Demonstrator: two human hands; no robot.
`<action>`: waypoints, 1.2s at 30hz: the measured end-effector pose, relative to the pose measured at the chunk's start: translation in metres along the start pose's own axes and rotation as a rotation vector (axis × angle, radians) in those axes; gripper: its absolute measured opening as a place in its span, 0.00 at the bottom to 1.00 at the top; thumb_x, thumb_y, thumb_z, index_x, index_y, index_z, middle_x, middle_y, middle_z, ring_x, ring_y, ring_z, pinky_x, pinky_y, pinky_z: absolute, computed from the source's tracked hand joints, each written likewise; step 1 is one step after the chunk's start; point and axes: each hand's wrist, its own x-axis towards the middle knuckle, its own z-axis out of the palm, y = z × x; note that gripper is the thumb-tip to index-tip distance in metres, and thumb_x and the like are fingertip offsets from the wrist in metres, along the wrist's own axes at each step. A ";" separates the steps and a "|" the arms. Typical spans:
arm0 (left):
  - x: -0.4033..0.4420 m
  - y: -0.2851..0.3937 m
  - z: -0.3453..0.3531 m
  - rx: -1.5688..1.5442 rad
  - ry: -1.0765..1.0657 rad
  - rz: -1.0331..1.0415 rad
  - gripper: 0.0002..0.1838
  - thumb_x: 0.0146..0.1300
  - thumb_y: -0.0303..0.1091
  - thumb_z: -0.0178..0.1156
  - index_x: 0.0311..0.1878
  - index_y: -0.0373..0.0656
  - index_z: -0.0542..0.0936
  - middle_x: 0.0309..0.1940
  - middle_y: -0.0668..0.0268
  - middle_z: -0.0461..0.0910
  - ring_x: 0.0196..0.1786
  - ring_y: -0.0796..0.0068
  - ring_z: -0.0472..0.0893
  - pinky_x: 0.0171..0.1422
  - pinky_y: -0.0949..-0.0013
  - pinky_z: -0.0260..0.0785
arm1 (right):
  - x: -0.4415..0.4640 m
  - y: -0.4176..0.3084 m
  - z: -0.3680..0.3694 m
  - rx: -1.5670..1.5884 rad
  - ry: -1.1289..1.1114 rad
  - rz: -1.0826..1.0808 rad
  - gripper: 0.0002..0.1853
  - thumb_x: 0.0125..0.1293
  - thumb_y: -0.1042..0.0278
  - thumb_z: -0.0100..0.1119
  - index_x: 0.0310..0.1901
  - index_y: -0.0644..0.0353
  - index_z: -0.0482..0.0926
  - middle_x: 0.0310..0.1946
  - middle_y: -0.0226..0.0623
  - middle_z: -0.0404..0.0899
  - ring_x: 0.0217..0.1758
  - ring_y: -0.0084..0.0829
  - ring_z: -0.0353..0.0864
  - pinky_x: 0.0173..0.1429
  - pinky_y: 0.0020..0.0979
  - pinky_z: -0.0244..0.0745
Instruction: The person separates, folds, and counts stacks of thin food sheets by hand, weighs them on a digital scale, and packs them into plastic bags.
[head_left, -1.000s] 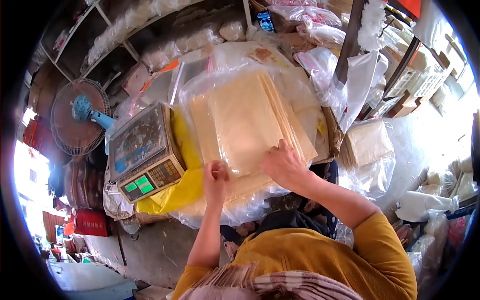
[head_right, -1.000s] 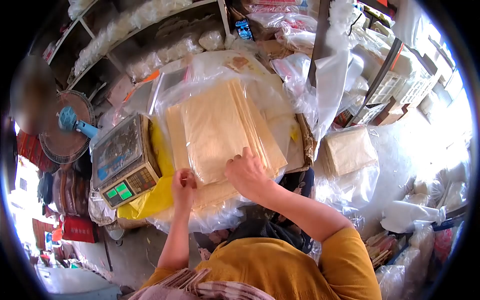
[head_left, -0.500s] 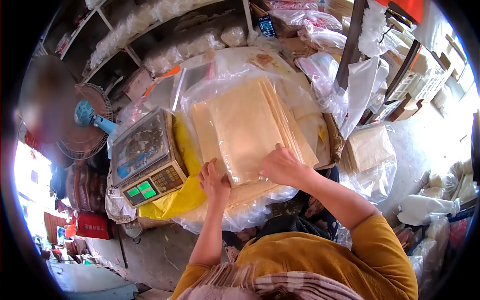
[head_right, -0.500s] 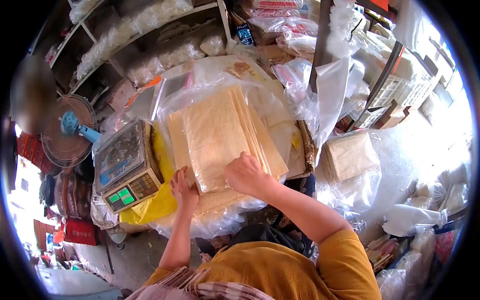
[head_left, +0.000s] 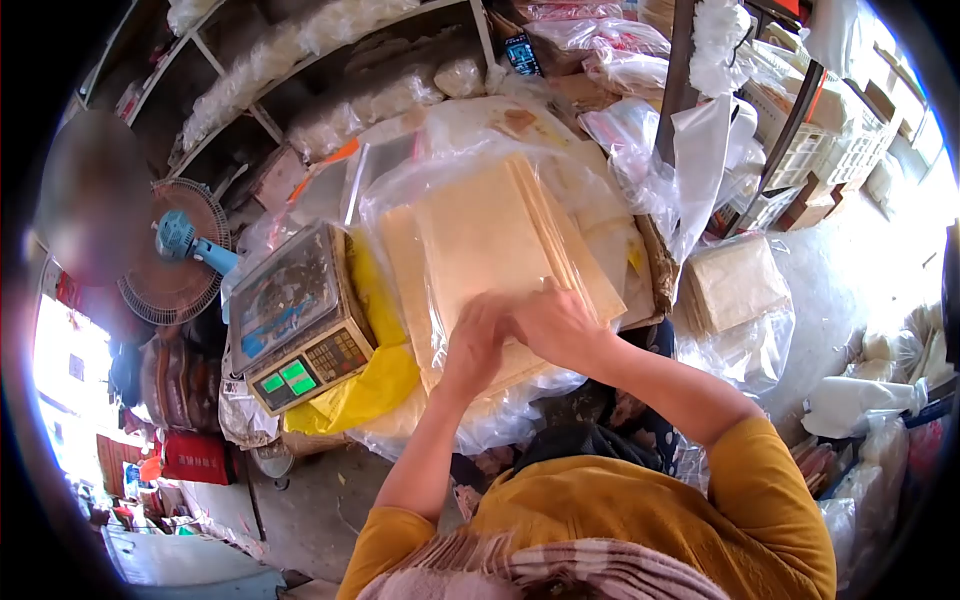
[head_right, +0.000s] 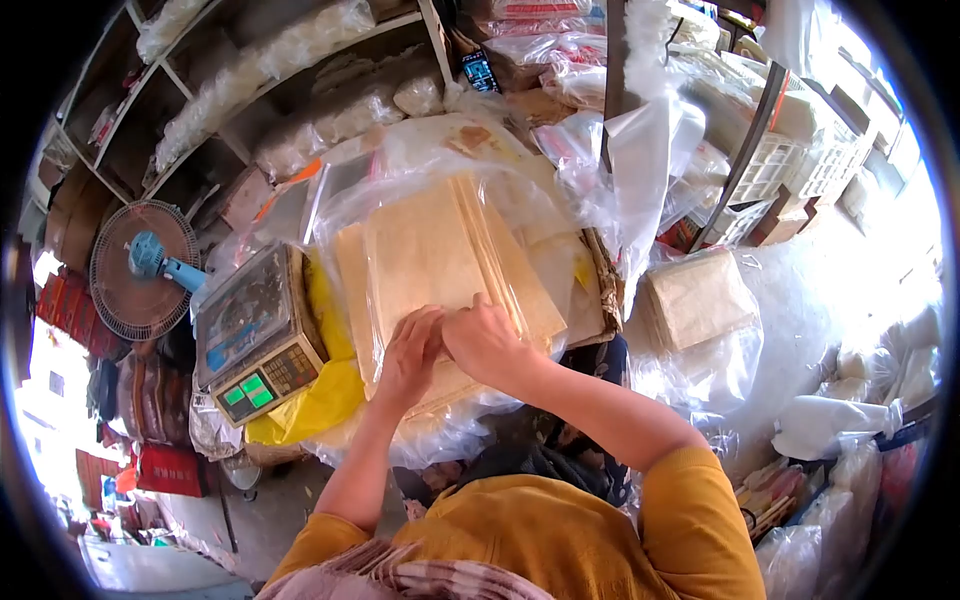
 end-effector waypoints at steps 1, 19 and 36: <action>-0.001 -0.006 0.002 0.041 0.002 0.043 0.21 0.56 0.19 0.53 0.55 0.37 0.71 0.53 0.52 0.71 0.55 0.51 0.72 0.57 0.60 0.67 | -0.007 -0.003 -0.001 0.015 0.062 0.023 0.13 0.52 0.63 0.60 0.36 0.62 0.78 0.41 0.47 0.77 0.44 0.45 0.75 0.49 0.41 0.69; -0.001 -0.007 -0.002 -0.114 -0.107 -0.210 0.10 0.52 0.31 0.67 0.33 0.41 0.75 0.58 0.63 0.70 0.58 0.66 0.70 0.56 0.70 0.68 | -0.067 0.074 -0.004 0.194 0.413 -0.221 0.06 0.58 0.69 0.60 0.37 0.57 0.77 0.45 0.32 0.77 0.53 0.36 0.74 0.62 0.45 0.63; 0.004 -0.002 0.004 -0.190 -0.030 -0.367 0.10 0.56 0.33 0.64 0.30 0.38 0.74 0.56 0.64 0.71 0.53 0.70 0.74 0.50 0.71 0.73 | -0.026 0.095 0.002 0.883 0.121 0.552 0.15 0.57 0.60 0.66 0.28 0.64 0.74 0.15 0.31 0.74 0.14 0.21 0.73 0.20 0.25 0.66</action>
